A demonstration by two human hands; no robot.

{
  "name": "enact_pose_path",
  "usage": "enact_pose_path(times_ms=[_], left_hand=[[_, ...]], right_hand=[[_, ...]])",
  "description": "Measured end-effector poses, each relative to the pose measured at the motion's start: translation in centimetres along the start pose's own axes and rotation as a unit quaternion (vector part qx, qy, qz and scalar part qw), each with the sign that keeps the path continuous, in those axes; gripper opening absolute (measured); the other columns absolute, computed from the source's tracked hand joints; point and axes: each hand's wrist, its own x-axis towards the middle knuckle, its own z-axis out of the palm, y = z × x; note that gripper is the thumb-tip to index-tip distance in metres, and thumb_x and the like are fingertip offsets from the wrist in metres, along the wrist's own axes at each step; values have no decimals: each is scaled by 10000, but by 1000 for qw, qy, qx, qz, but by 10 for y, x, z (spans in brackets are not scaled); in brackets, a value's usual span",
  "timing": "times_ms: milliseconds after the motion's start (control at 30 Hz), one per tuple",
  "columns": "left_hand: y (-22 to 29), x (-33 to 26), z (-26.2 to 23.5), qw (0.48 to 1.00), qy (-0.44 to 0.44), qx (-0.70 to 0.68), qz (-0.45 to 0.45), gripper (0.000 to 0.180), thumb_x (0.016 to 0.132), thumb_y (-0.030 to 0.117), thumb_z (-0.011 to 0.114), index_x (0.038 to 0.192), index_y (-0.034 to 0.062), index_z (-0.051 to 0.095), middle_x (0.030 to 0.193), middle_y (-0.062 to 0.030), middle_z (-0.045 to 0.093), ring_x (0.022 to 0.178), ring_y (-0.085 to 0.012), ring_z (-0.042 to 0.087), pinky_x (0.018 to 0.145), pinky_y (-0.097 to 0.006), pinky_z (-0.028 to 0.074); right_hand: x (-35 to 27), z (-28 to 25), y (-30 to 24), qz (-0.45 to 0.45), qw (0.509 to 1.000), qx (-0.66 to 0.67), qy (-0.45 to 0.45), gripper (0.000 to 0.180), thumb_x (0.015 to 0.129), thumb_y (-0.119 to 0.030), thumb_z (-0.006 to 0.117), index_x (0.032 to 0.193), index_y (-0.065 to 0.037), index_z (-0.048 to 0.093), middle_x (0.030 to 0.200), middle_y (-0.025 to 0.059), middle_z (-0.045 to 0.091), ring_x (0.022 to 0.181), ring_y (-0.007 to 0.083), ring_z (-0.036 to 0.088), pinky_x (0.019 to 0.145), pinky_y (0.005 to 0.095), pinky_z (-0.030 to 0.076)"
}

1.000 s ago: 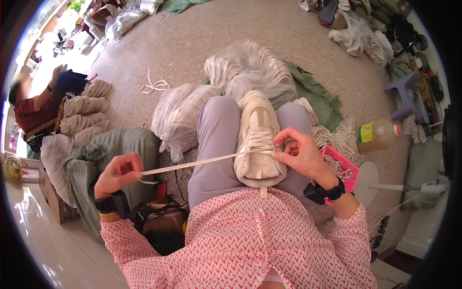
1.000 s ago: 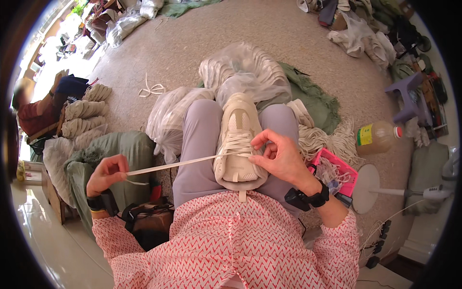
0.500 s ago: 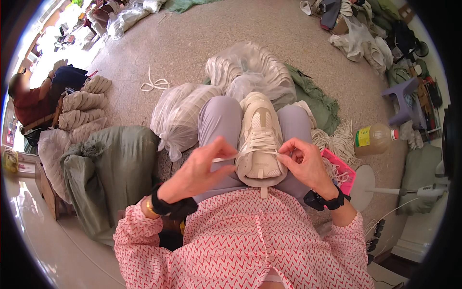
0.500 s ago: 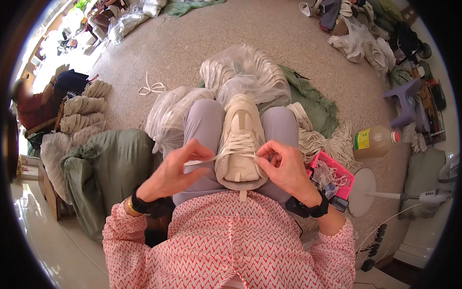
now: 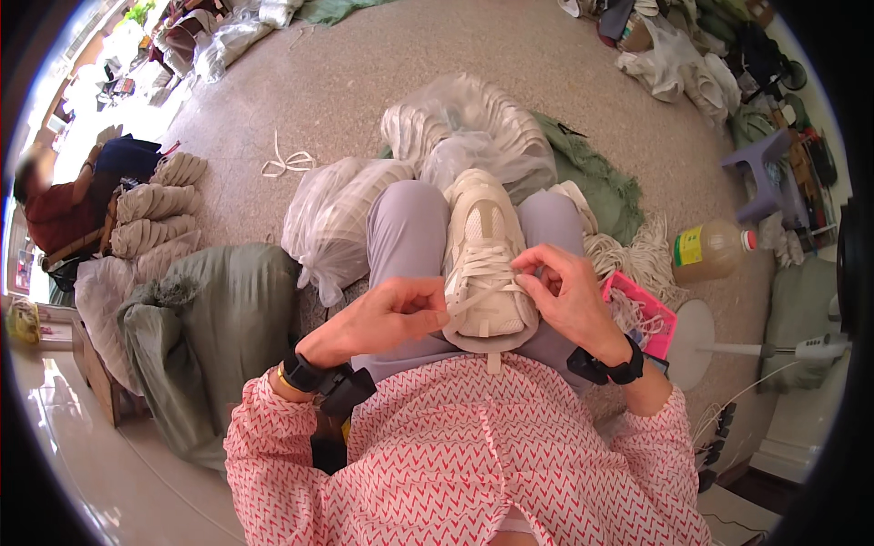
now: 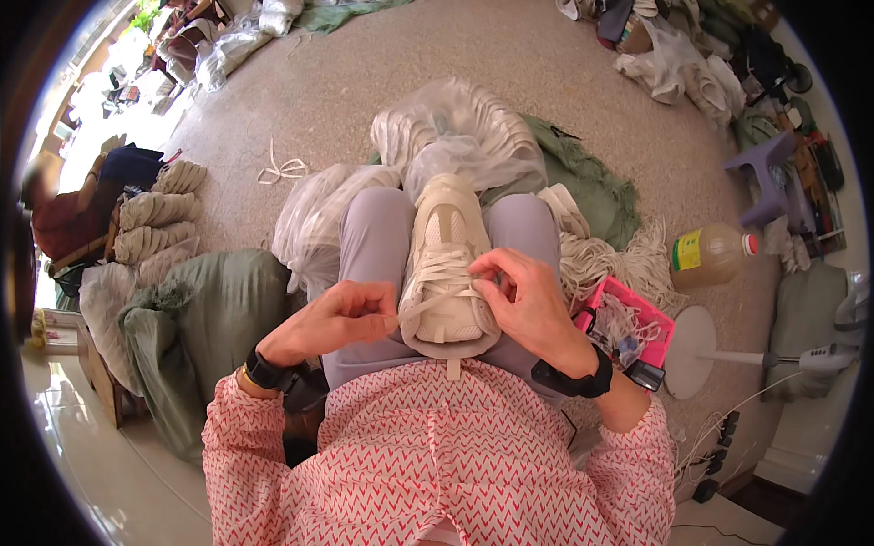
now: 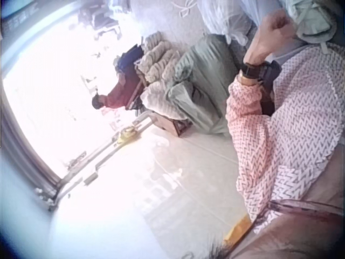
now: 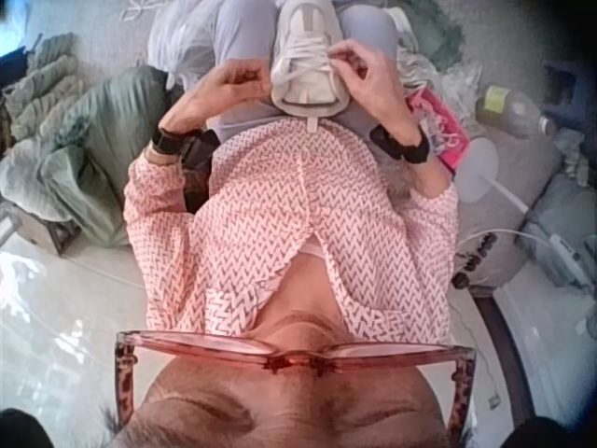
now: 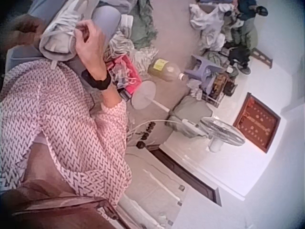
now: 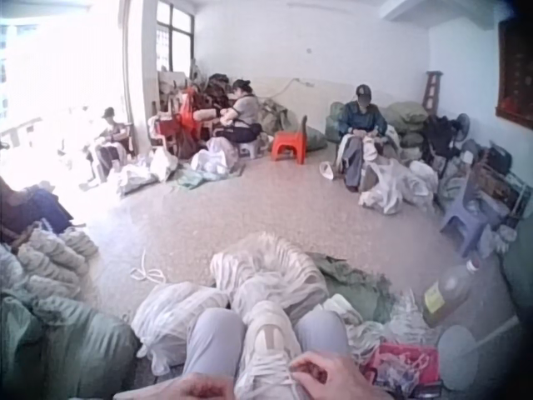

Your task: Lacing a white sneaker while sitting on the floor.

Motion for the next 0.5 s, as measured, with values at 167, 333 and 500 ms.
enact_pose_path(times_ms=[167, 333, 500], left_hand=[[-6, -2, -1, 999, 33, -1, 11, 176, 1002, 141, 683, 899, 10, 626, 733, 16, 584, 694, -66, 519, 612, -278, 438], [4, -1, -17, 983, 78, 155, 52, 156, 978, 129, 703, 920, 0, 636, 729, -2, 598, 679, -70, 503, 602, -283, 435], [7, 15, -49, 979, 87, 163, 85, 126, 957, 107, 708, 924, 9, 636, 730, 17, 559, 684, -66, 488, 595, -277, 416]], right_hand=[[-12, -4, -1, 7, 1000, 0, -4, 110, 920, -53, 757, 997, 2, 701, 830, 21, 672, 632, 35, 568, 560, 229, 440], [-10, -8, -6, 5, 999, -22, -26, 102, 913, -68, 765, 954, 2, 703, 810, 8, 679, 626, 26, 565, 557, 224, 439], [-5, -12, -10, 28, 998, -9, -55, 97, 914, -75, 758, 935, 2, 703, 775, -7, 669, 614, 19, 555, 556, 218, 438]])
